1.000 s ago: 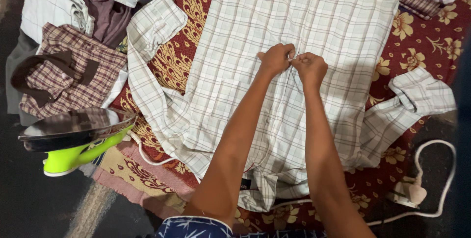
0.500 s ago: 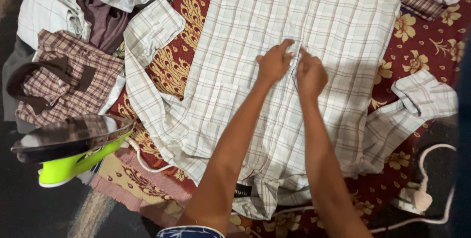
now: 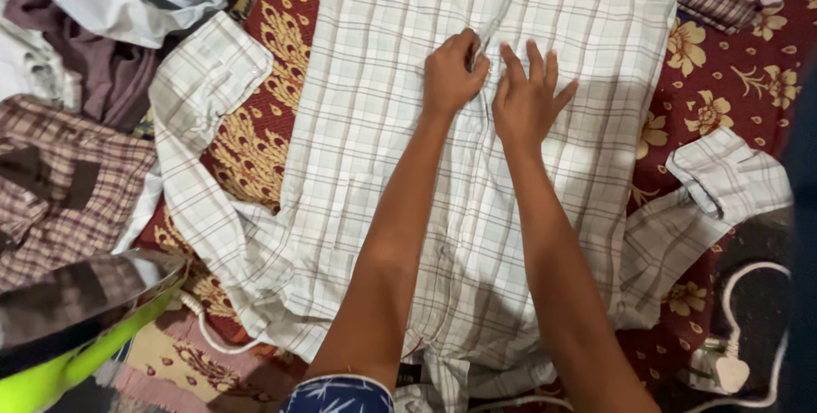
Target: The person irons a plaid shirt laid out on a patterned mat on the floor, using a green electric iron. They smooth the fabric with their hands, iron the front and sleeves, then button the shirt.
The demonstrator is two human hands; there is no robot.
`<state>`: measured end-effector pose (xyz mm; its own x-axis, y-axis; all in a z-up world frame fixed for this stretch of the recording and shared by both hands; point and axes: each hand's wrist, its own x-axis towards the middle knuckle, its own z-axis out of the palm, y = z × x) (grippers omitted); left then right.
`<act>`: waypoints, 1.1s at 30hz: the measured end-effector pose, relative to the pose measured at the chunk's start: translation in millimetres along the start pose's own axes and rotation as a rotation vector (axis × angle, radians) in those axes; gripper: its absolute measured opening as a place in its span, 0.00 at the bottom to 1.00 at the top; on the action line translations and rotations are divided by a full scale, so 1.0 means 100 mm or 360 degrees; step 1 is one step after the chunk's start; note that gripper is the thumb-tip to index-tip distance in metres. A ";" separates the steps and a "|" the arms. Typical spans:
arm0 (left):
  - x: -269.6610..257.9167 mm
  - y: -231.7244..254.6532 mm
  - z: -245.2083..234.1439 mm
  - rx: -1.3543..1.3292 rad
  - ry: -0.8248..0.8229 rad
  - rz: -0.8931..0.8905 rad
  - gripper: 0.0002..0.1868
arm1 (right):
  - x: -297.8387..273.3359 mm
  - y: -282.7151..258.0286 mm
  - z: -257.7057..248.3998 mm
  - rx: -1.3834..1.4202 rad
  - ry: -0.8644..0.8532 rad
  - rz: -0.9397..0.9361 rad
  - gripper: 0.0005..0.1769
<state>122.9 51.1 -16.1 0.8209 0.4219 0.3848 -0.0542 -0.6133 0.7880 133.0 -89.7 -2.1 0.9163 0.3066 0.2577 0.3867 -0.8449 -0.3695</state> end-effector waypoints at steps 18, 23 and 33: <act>0.57 -0.14 0.34 -0.0107 0.0147 -0.0182 0.06 | 0.88 0.18 0.27 0.0369 0.0393 -0.0500 0.08; 0.60 -0.22 0.40 -0.0270 0.0209 -0.0210 0.03 | 0.97 0.17 0.30 0.0462 0.0377 -0.0564 0.06; 0.60 -0.23 0.39 -0.0502 0.0049 -0.0366 0.07 | 1.03 0.32 0.43 0.1085 0.0248 -0.0276 0.04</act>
<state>195.8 64.0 -29.8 0.8147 0.5473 0.1916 -0.0471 -0.2670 0.9626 244.5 -66.0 -25.8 0.8298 0.3027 0.4689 0.5512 -0.3123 -0.7737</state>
